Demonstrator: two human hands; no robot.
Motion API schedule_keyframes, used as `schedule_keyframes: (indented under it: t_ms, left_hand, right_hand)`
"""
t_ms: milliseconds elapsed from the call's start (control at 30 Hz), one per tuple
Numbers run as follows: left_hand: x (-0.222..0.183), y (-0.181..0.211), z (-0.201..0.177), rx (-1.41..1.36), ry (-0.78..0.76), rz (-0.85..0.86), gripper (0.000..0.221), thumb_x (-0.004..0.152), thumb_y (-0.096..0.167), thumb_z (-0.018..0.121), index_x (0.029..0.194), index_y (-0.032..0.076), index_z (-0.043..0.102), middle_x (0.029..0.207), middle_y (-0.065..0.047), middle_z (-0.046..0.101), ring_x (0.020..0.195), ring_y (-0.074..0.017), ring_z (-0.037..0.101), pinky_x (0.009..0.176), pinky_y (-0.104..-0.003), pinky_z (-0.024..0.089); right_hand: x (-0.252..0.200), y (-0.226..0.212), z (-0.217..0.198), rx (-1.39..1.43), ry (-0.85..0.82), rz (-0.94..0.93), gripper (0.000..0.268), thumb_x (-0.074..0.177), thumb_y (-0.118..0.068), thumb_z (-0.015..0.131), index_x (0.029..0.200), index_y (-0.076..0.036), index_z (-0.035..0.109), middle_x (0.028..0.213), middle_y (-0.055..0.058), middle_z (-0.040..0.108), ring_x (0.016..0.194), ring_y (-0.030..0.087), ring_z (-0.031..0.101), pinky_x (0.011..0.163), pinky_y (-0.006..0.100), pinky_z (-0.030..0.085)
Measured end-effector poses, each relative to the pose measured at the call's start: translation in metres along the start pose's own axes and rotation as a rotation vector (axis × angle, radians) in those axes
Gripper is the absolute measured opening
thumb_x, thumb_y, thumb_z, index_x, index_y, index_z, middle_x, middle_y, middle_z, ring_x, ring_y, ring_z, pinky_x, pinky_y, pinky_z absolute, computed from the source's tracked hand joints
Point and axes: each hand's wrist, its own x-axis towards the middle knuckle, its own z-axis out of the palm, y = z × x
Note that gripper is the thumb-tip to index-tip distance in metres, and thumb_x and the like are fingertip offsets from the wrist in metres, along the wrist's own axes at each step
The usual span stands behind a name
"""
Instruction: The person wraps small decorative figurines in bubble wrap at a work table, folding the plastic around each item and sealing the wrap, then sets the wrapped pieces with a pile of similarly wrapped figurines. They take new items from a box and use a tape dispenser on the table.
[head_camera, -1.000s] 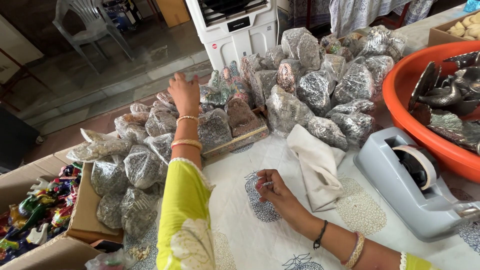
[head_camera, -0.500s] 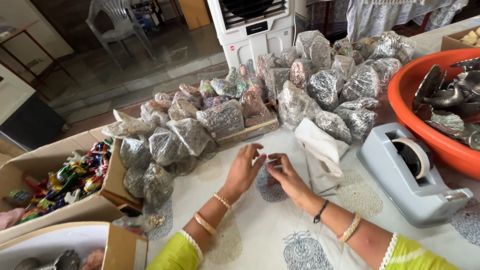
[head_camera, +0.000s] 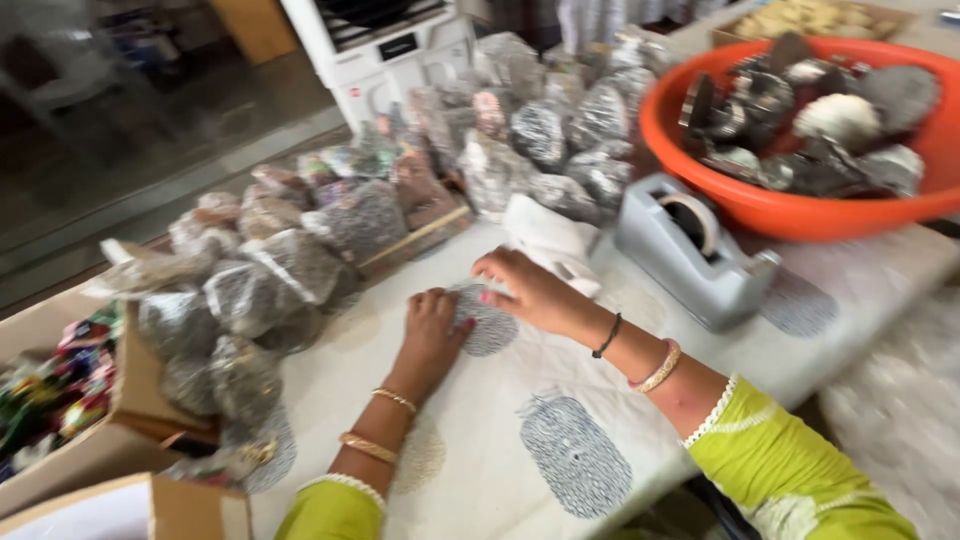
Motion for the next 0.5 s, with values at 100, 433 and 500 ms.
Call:
schedule_keyframes:
  t_ms: [100,433,500]
  left_hand:
    - [0.001,0.001,0.001,-0.033,-0.016,-0.039,0.052,0.092,0.029,0.067,0.132,-0.002,0.057,0.136,-0.023,0.054,0.127,-0.0416,0.042,0.11,-0.049,0.033]
    - [0.004,-0.006,0.007,0.065,-0.069,0.053,0.051,0.097,0.032,0.063,0.133,-0.004,0.058,0.135,-0.021,0.058,0.133,-0.0334,0.044,0.114,-0.048,0.027]
    - [0.002,-0.017,0.015,0.095,-0.032,0.087,0.054,0.097,0.035,0.063,0.135,-0.004,0.057,0.136,-0.022,0.057,0.132,-0.0355,0.044,0.114,-0.049,0.029]
  right_hand:
    - [-0.043,-0.02,-0.013,-0.112,-0.337,0.075,0.036,0.096,-0.026,0.066,0.127,-0.011,0.054,0.122,0.008,0.057,0.117,0.026,0.058,0.103,0.041,0.048]
    - [-0.177,-0.051,-0.053,-0.193,-0.269,0.098,0.045,0.095,-0.034,0.066,0.13,-0.006,0.06,0.135,0.012,0.054,0.129,0.03,0.046,0.11,0.045,0.039]
    - [-0.199,-0.054,-0.066,-0.111,-0.214,0.211,0.026,0.094,-0.029,0.068,0.109,-0.008,0.07,0.117,0.007,0.068,0.119,0.024,0.058,0.105,0.04,0.048]
